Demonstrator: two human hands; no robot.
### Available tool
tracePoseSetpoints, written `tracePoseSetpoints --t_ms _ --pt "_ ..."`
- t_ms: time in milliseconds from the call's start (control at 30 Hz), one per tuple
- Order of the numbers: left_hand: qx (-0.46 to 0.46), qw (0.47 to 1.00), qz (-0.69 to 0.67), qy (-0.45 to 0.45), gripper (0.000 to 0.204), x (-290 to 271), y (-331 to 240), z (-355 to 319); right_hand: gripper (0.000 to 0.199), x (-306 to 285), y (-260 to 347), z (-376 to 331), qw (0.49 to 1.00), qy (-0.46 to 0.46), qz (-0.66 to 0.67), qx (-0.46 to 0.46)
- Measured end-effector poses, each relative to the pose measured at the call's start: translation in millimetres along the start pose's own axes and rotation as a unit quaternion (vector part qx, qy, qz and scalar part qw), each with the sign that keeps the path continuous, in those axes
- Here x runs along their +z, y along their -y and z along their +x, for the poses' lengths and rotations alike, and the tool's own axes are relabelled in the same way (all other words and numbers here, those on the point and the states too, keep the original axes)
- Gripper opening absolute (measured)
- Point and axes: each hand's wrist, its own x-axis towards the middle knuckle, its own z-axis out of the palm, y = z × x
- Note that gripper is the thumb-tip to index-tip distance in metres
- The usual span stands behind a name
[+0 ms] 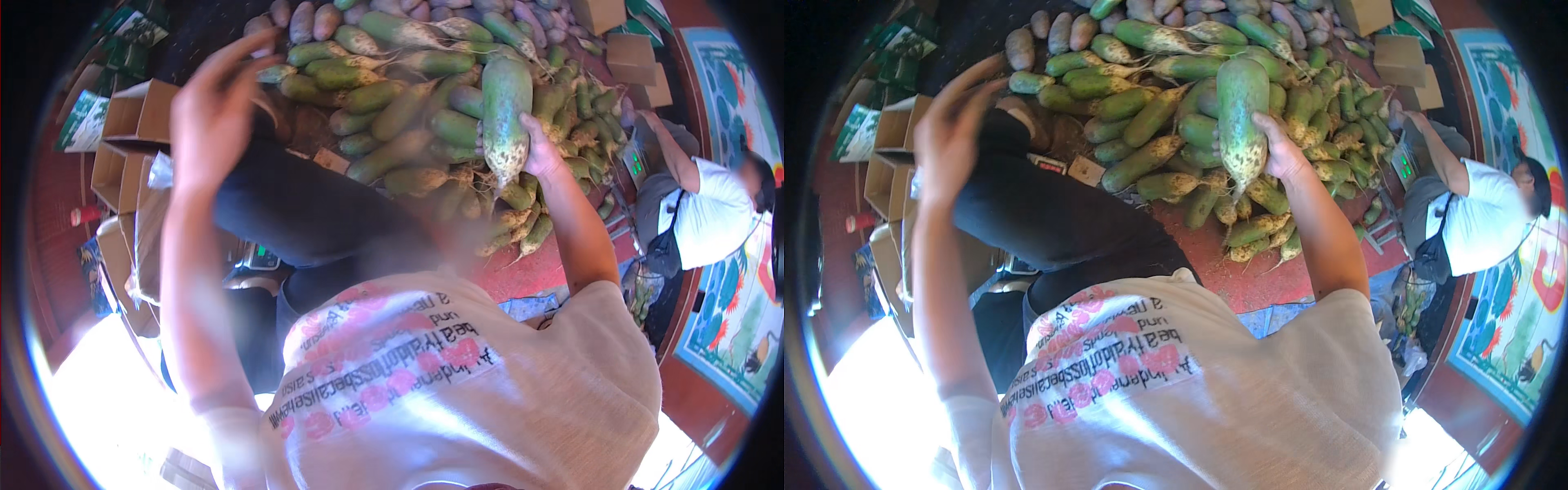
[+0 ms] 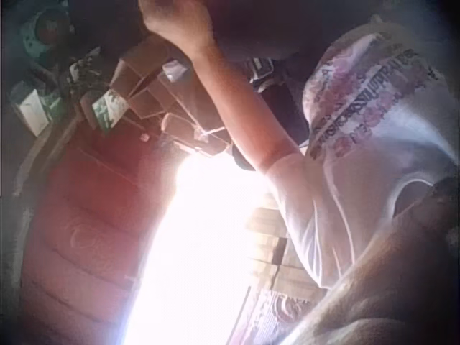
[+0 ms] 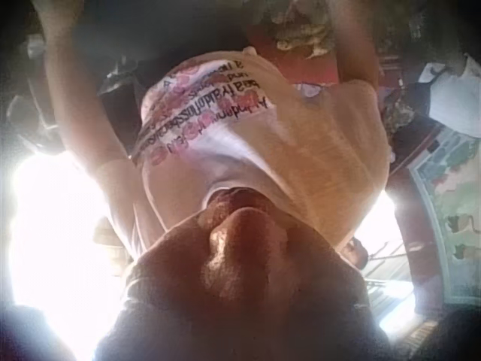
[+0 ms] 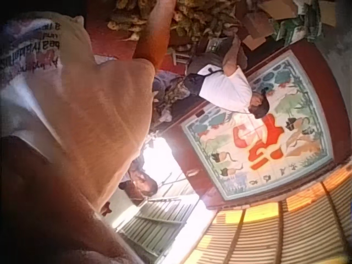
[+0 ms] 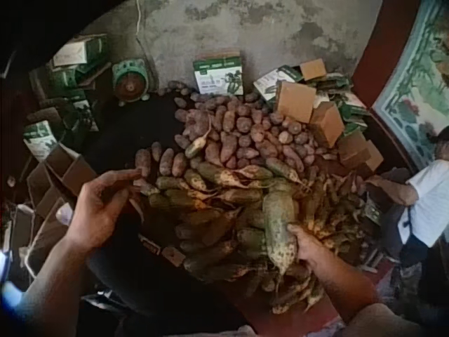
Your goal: Picking up radishes from a pile, placing them into a bag inside a box, and weighing the box on a scale.
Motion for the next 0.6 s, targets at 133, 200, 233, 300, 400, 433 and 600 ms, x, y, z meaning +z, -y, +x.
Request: tracePoseSetpoints --t_ms 133,200,233,300,400,433,600 --pt "-0.009 0.994 -0.010 0.109 0.040 89.5 24.8 33.3 0.080 15.5 15.3 27.6 0.992 0.019 -0.119 0.037" --pt "-0.109 0.977 -0.079 0.162 0.049 113.7 5.8 45.2 0.080 39.3 23.2 33.9 0.974 0.025 -0.226 -0.011" --pt "-0.160 0.961 -0.130 0.185 0.054 120.5 -6.1 48.7 0.080 54.2 29.6 35.4 0.944 0.020 -0.323 -0.061" --pt "-0.162 0.973 -0.071 0.147 0.058 128.6 -14.5 54.0 0.087 84.8 47.4 43.2 0.940 0.028 -0.339 -0.025" --pt "-0.078 0.990 0.046 0.105 0.050 132.6 -15.4 61.5 0.091 112.4 47.6 59.0 0.873 -0.007 -0.478 -0.095" --pt "-0.062 0.985 0.107 0.121 0.046 129.6 -14.4 64.8 0.093 118.6 48.0 65.0 0.839 -0.036 -0.530 -0.117" --pt "-0.011 0.987 0.141 0.080 0.034 124.3 29.1 69.8 0.096 138.0 58.7 95.9 0.676 -0.061 -0.707 -0.200"
